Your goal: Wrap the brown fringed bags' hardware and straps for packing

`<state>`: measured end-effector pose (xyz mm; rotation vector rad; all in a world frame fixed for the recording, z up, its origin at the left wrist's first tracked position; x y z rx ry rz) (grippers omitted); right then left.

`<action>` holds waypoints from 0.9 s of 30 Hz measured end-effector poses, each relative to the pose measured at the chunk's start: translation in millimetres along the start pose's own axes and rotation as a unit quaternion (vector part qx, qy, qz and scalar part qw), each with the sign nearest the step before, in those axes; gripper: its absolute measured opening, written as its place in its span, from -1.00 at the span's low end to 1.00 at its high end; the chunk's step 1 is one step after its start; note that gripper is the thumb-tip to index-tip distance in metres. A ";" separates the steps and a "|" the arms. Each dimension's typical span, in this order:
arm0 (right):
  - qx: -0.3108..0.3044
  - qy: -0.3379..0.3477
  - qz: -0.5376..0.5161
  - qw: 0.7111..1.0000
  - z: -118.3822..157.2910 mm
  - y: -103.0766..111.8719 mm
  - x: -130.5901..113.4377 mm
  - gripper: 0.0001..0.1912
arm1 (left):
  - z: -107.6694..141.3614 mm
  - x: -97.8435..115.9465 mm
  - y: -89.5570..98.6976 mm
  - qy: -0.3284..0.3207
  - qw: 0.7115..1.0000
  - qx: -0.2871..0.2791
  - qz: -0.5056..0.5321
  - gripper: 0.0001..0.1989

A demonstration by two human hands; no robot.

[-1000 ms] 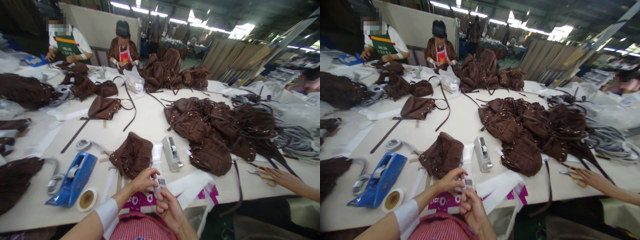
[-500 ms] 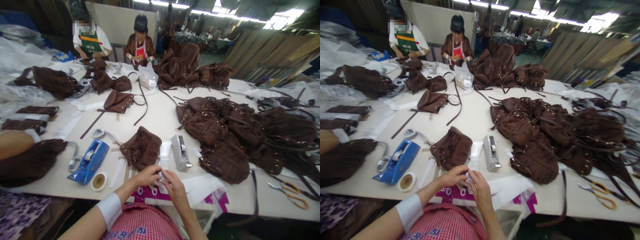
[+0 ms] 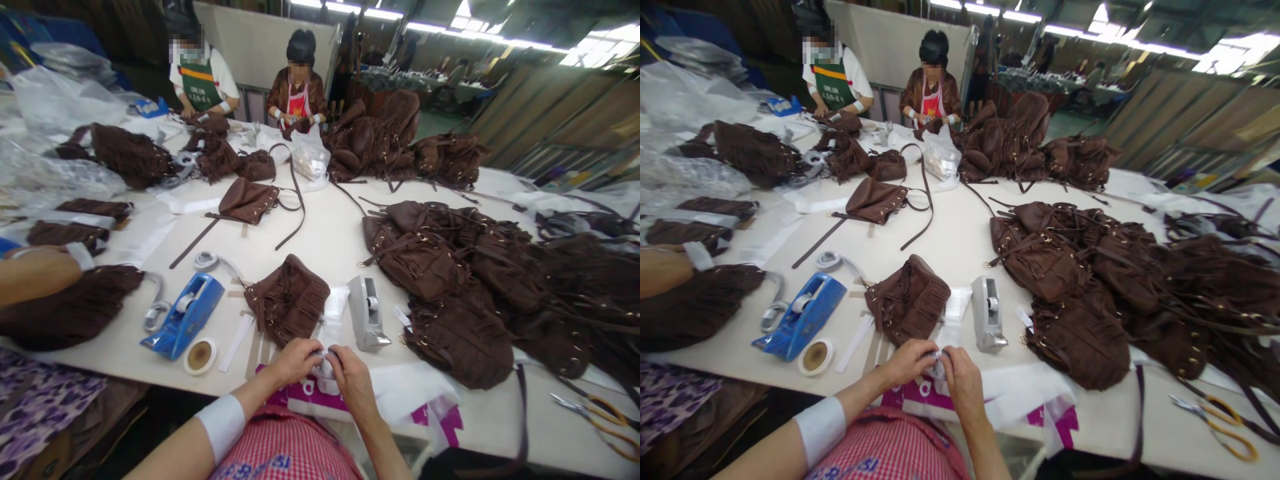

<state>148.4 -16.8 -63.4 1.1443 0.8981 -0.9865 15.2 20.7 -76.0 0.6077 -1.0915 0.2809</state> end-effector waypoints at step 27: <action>-0.129 -0.202 -0.306 0.922 11.1 -22.3 24.6 -0.31 | -3.8 2.1 0.6 -0.005 0.999 -0.008 0.040 -0.74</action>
Point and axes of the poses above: each hand's wrist, its own z-axis away from the middle knuckle, its own y-axis out of the back of the hand, x = y × z, the point moved 9 cm from there along -z, towards the middle knuckle, and after that the axes turned 13 degrees about -x, right-handed, at the moved point
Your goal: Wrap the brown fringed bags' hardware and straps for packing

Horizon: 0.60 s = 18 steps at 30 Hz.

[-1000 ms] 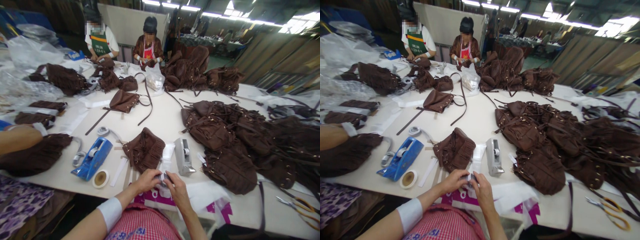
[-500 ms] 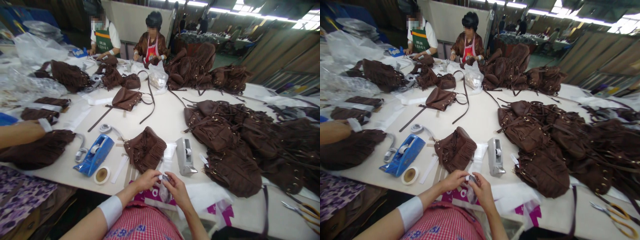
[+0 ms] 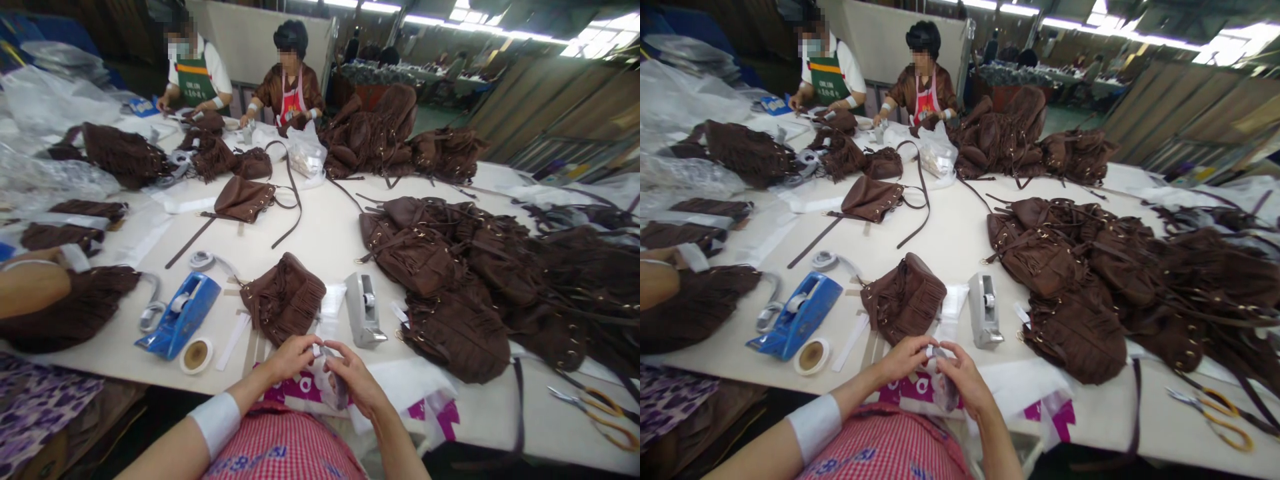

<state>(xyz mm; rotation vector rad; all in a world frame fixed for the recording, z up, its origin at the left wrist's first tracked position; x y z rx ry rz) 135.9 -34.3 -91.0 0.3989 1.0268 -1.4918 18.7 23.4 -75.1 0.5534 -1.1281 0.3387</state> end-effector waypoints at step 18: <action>0.179 0.220 0.375 0.883 15.0 -5.8 -28.0 -0.76 | 3.0 7.9 -4.3 0.040 0.990 0.022 -0.136 -0.64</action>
Point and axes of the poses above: each hand's wrist, its own z-axis away from the middle knuckle, its own y-axis out of the back of the hand, x = y × z, the point moved 9 cm from there along -z, towards the middle knuckle, and after that the axes turned 13 degrees about -x, right-handed, at the moved point
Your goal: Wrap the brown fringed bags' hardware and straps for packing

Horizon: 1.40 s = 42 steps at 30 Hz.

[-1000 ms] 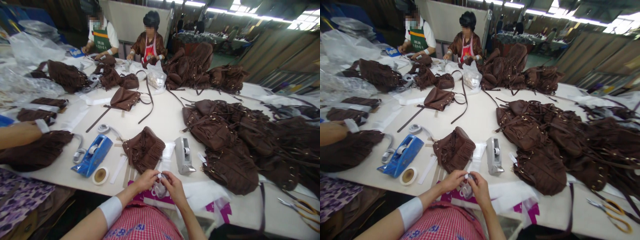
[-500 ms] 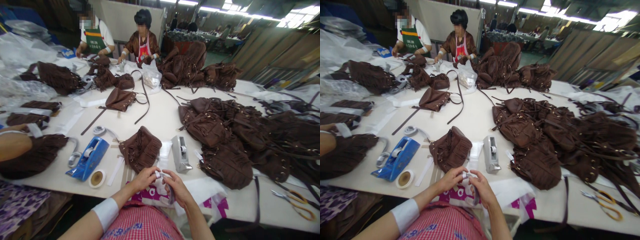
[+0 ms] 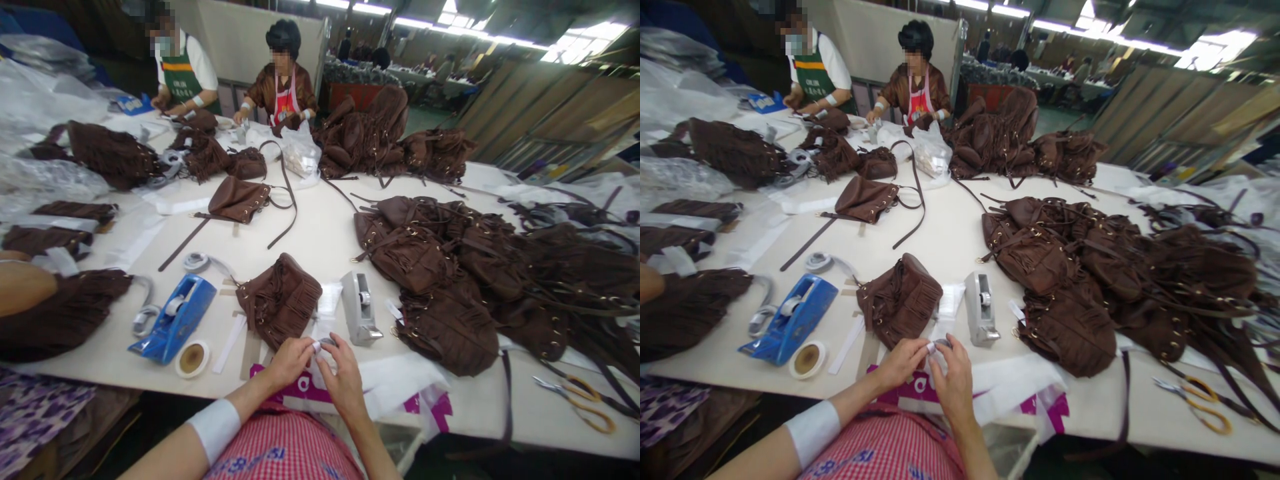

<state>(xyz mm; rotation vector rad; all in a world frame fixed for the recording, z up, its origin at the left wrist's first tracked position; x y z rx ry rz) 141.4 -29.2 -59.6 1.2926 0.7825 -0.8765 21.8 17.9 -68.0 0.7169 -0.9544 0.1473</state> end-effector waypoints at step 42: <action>0.011 -0.118 -0.001 0.993 17.8 -21.6 51.0 -0.80 | -6.1 -8.4 -14.1 0.026 0.997 -0.065 -0.019 -0.77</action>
Point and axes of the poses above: each hand's wrist, its own z-axis away from the middle knuckle, its own y-axis out of the back of the hand, x = y × z, the point moved 9 cm from there along -z, towards the middle knuckle, and after that the axes turned 13 degrees about -x, right-handed, at the moved point
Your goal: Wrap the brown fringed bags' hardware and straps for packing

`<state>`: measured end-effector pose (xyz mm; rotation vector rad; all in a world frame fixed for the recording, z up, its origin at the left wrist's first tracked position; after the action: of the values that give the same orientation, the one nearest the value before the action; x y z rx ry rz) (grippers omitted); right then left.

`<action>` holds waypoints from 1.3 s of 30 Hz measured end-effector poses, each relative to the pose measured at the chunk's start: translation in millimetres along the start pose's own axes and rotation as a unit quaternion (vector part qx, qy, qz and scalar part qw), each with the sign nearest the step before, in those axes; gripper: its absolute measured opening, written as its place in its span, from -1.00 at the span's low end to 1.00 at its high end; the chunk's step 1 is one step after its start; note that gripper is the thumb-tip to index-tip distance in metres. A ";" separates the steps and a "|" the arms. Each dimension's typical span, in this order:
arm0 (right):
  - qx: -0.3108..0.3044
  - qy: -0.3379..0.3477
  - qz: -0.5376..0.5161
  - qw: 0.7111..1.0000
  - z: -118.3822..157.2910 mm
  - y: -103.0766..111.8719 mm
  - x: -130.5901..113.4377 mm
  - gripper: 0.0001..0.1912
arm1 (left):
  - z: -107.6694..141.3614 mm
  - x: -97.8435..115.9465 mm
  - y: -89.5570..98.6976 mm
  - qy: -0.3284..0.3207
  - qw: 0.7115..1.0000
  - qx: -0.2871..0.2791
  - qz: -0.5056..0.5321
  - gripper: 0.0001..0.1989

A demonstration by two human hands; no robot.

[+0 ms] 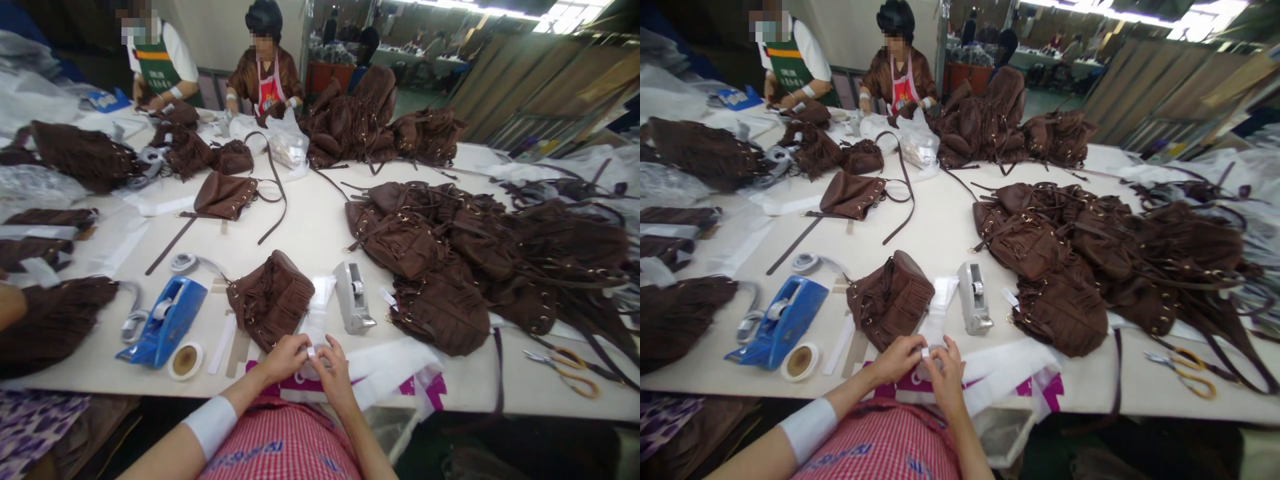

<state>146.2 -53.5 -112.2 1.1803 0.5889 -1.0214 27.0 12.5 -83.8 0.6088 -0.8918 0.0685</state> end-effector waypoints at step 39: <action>-0.035 0.053 0.020 0.998 20.4 8.6 -23.6 -0.87 | 6.2 23.1 10.4 -0.099 0.994 -0.043 0.009 -0.76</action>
<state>140.6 -64.5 -82.3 1.1857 0.6771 -0.9005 34.1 13.5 -58.7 0.5339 -1.0864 -0.0139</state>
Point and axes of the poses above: each hand's wrist, its own z-axis away from the middle knuckle, its own y-axis out of the back of the hand, x = y × z, the point moved 9 cm from there along -z, towards the middle knuckle, and after that the axes turned 13 degrees about -x, right-handed, at the moved point
